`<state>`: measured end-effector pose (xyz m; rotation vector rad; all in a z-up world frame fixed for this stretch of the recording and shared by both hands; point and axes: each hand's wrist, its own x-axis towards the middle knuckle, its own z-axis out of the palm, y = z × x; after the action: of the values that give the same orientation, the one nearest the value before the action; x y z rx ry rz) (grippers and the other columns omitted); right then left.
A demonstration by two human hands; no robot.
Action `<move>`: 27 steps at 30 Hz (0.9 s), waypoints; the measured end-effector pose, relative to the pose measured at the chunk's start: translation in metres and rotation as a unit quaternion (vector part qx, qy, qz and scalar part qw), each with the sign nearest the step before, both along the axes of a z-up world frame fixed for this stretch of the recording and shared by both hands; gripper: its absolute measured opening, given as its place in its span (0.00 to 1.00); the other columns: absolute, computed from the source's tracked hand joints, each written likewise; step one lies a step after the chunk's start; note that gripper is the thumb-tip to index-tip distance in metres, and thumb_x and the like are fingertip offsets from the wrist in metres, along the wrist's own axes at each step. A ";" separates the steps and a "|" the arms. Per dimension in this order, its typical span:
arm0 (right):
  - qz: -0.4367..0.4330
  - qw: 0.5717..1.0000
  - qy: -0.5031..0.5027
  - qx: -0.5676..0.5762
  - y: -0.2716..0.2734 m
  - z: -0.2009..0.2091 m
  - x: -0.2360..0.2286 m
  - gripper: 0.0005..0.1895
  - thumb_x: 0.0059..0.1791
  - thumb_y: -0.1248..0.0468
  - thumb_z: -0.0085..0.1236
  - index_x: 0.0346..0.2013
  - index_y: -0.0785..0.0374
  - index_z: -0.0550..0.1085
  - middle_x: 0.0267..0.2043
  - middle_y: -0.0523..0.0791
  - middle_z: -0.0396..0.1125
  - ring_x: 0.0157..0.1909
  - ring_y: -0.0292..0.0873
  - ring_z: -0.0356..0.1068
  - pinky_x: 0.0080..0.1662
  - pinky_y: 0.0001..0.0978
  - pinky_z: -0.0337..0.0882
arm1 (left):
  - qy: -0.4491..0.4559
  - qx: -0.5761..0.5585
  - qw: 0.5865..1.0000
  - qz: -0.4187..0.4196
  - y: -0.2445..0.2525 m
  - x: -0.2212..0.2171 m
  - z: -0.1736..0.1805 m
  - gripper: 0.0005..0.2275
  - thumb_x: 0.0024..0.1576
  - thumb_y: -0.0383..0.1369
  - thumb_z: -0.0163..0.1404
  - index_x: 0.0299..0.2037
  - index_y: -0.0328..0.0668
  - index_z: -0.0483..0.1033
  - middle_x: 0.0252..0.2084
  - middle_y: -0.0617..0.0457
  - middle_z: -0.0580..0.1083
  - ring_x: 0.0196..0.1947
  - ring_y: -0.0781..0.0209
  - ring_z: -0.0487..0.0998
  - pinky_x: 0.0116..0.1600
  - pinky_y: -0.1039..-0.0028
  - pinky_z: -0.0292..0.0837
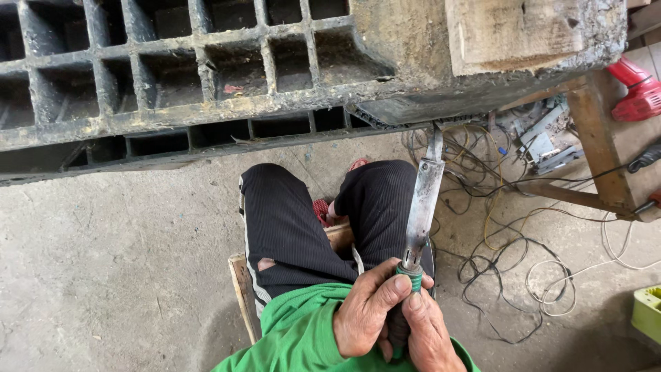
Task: The person uses a heated soldering iron to carve and shape a black plastic grid-like object clamped to a wooden workbench. They repeatedly apply the tool to the edges and inner sections, removing material and smoothing surfaces.
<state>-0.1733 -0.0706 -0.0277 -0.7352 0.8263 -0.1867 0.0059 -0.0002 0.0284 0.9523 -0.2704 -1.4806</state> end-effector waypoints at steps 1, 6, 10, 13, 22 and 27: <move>-0.008 0.999 0.049 0.007 0.002 0.003 -0.001 0.33 0.56 0.45 0.45 0.66 0.68 0.67 0.42 0.54 0.72 0.29 0.43 0.72 0.30 0.33 0.71 | 0.004 -0.010 1.000 0.006 0.001 0.000 0.001 0.25 0.67 0.52 0.44 0.53 0.34 0.76 0.42 0.52 0.77 0.37 0.68 0.75 0.40 0.79 0.73; -0.070 0.982 0.167 0.062 0.013 0.017 0.006 0.31 0.51 0.48 0.44 0.65 0.60 0.67 0.47 0.52 0.73 0.28 0.45 0.73 0.28 0.37 0.72 | 0.025 -0.009 1.000 -0.001 0.004 0.004 -0.002 0.24 0.66 0.51 0.45 0.54 0.35 0.75 0.43 0.53 0.77 0.45 0.67 0.76 0.53 0.77 0.73; -0.041 0.992 0.114 0.037 0.014 0.013 0.013 0.31 0.53 0.48 0.44 0.66 0.61 0.65 0.44 0.53 0.72 0.26 0.46 0.71 0.27 0.37 0.71 | -0.002 -0.011 1.000 -0.012 0.006 0.012 -0.009 0.25 0.66 0.51 0.45 0.55 0.33 0.76 0.44 0.52 0.77 0.45 0.68 0.76 0.52 0.78 0.73; 0.022 0.999 -0.033 0.025 0.014 -0.001 0.014 0.31 0.59 0.47 0.43 0.68 0.69 0.63 0.40 0.55 0.71 0.30 0.46 0.74 0.32 0.37 0.74 | -0.013 -0.001 1.000 -0.009 0.008 0.017 -0.014 0.25 0.65 0.52 0.45 0.55 0.33 0.76 0.44 0.52 0.78 0.45 0.67 0.77 0.51 0.78 0.74; -0.010 0.993 0.116 0.009 0.020 -0.033 0.005 0.32 0.53 0.48 0.46 0.68 0.61 0.64 0.57 0.47 0.71 0.52 0.42 0.70 0.52 0.35 0.69 | -0.039 0.048 0.998 -0.028 0.013 0.027 -0.020 0.26 0.64 0.52 0.45 0.55 0.33 0.77 0.41 0.49 0.78 0.27 0.68 0.74 0.28 0.79 0.70; 0.008 1.000 0.004 -0.026 0.015 -0.028 0.014 0.31 0.56 0.47 0.45 0.64 0.69 0.66 0.55 0.49 0.69 0.53 0.43 0.70 0.54 0.35 0.70 | 0.002 0.121 0.992 -0.038 0.013 0.026 -0.024 0.27 0.60 0.53 0.47 0.60 0.40 0.71 0.39 0.52 0.79 0.14 0.69 0.68 0.17 0.78 0.63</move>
<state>-0.1594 -0.0557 -0.0556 -0.7919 0.8257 -0.1918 0.0324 0.0123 0.0047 1.1413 -0.1262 -1.6095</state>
